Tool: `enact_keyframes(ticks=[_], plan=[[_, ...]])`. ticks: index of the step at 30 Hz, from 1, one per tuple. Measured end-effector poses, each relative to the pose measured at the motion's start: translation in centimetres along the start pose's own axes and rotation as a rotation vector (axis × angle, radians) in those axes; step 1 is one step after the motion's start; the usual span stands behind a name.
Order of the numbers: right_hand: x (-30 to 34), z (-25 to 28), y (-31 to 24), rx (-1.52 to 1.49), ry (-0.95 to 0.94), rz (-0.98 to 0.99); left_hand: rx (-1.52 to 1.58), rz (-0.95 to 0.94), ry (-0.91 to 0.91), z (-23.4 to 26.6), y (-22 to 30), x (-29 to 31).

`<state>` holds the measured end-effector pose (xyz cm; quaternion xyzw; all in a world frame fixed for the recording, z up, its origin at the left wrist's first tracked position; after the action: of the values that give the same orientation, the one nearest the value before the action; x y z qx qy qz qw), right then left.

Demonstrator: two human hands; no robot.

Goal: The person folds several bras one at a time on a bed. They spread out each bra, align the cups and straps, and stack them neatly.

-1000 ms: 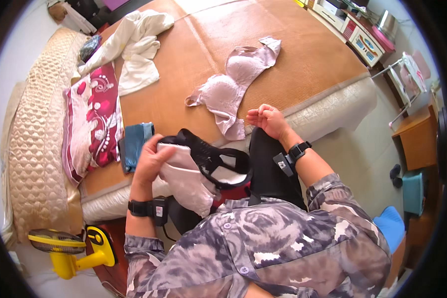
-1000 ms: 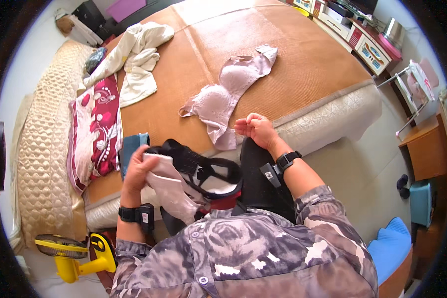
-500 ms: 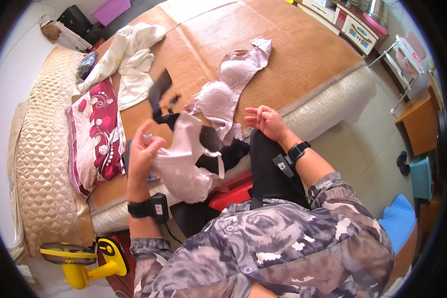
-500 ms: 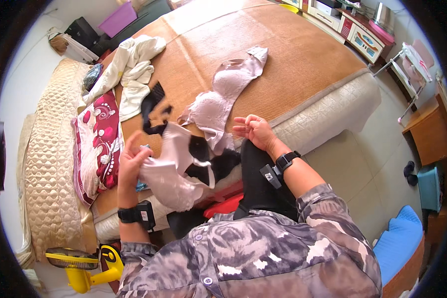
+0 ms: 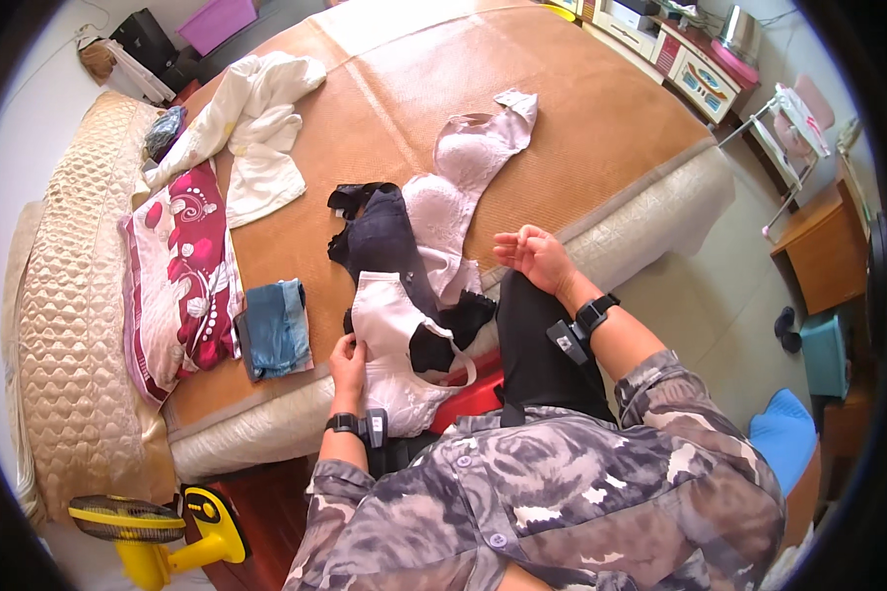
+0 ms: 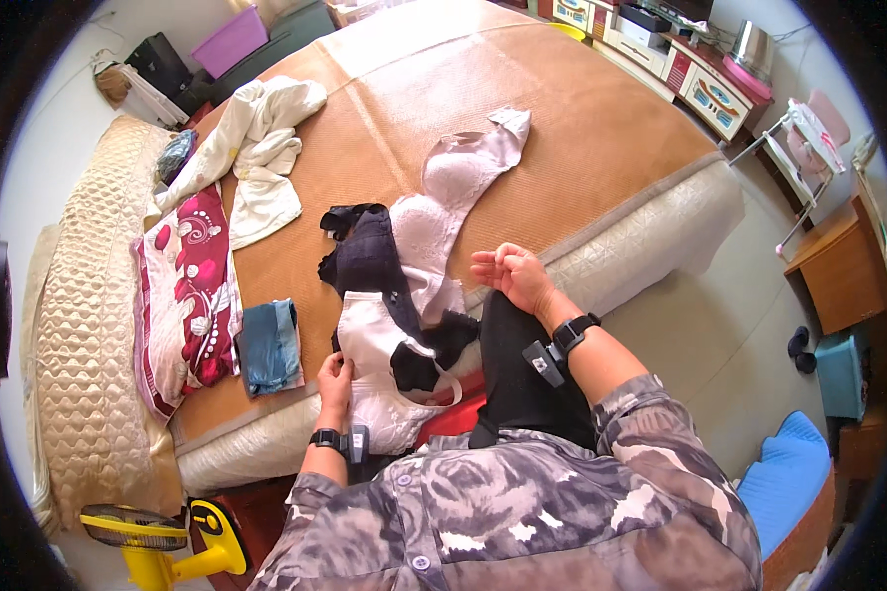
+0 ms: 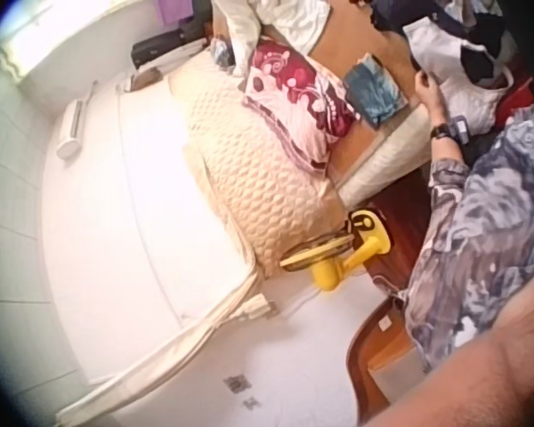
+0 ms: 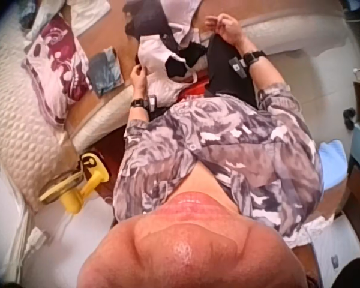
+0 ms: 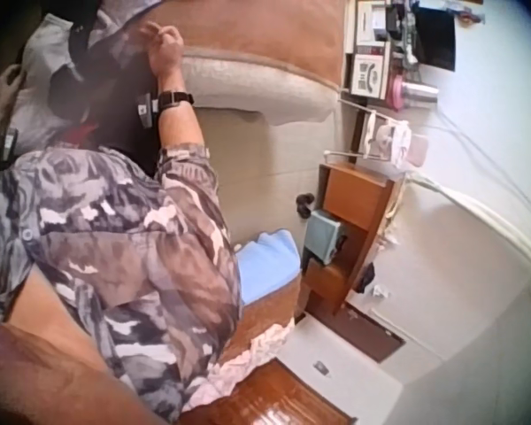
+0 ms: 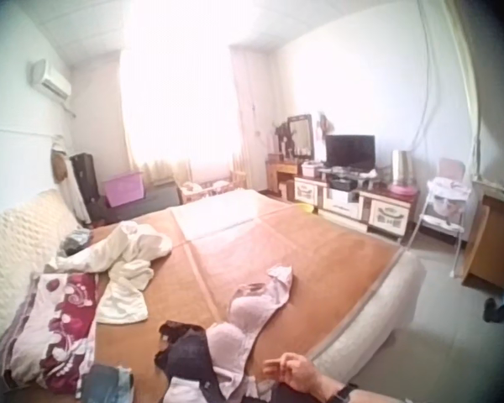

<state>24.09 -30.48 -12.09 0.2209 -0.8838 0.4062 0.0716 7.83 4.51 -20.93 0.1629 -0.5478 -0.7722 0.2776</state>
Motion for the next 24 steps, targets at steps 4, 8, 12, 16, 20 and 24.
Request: enact_keyframes(ticks=[4, 8, 12, 16, 20, 24], plan=[[-0.08, 0.19, -0.09, -0.007, 0.014, 0.008, 0.255, 0.158, -0.058, 0.23, -0.21, -0.10], [-0.26, 0.25, -0.03, 0.007, -0.004, 0.007, 0.245, 0.215, -0.067, 0.22, -0.29, 0.01], [-0.41, 0.11, 0.14, -0.022, -0.023, -0.004, 0.284, 0.217, -0.064, 0.34, -0.33, 0.11], [-0.30, 0.12, 0.09, -0.043, 0.018, -0.016, 0.281, 0.206, -0.059, 0.29, -0.22, 0.12], [-0.17, -0.09, -0.01, -0.039, 0.022, -0.022, 0.272, 0.206, -0.056, 0.37, -0.41, 0.07], [-0.19, -0.03, -0.02, -0.032, 0.026, -0.022, 0.277, 0.213, -0.051, 0.30, -0.41, 0.15]])
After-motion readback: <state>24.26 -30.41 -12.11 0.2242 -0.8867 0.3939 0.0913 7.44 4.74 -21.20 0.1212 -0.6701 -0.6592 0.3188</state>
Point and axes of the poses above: each hand's wrist, its own x-axis away from the middle knuckle, its own z-axis out of the back of the hand, y = z × x, the point moved 5 cm from there along -x, towards the middle knuckle, and after that the axes turned 11 degrees about y, right-handed, at the moved point
